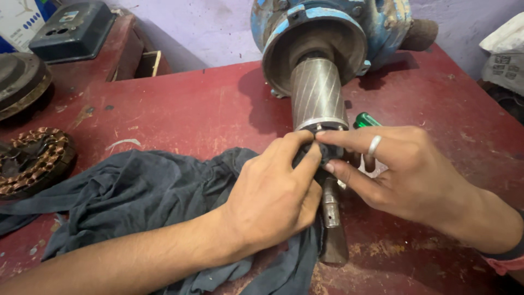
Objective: The person holds a motor rotor and uses a green-handled screwdriver to scrape or clean the shaft and end cap. The person repeatedly rotates the rotor and continues scraping along the shaft surface.
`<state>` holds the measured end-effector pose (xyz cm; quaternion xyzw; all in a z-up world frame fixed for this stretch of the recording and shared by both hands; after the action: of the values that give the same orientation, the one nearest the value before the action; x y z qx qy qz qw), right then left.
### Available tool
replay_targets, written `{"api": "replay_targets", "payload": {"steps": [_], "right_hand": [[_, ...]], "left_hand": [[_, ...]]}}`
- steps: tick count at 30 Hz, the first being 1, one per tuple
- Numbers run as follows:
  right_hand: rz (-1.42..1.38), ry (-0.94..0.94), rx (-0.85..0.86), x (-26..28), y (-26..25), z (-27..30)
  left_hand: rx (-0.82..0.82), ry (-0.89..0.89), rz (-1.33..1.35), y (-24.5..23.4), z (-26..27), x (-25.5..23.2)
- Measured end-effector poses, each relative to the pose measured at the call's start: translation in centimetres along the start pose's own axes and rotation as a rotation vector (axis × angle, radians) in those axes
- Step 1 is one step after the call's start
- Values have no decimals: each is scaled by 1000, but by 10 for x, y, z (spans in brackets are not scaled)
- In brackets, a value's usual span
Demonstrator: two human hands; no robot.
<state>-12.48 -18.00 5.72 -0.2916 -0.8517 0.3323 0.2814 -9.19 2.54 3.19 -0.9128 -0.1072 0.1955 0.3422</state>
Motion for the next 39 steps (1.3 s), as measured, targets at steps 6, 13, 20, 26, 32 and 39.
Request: {"api": "replay_targets", "payload": {"steps": [6, 13, 20, 26, 32, 39], "right_hand": [[167, 498, 251, -10, -9, -4], [221, 643, 824, -12, -14, -9], [298, 495, 835, 10, -1, -5], [136, 622, 825, 5, -15, -6], [-32, 775, 559, -17, -49, -7], [166, 677, 315, -8, -50, -12]], "left_hand": [[159, -155, 34, -6, -13, -4], [478, -476, -61, 2, -22, 12], [-93, -70, -205, 5, -24, 57], [-157, 218, -106, 4, -17, 56], [-25, 344, 40, 2, -16, 40], [143, 438, 57, 1, -20, 29]]}}
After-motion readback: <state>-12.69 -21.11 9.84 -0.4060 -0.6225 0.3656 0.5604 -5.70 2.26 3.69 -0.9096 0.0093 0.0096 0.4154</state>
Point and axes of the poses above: each hand's wrist, its own z-axis away from the middle knuckle, its own y-axis out of the palm, x = y × z, the point moved 1 cm from there along -z, towards the middle knuckle
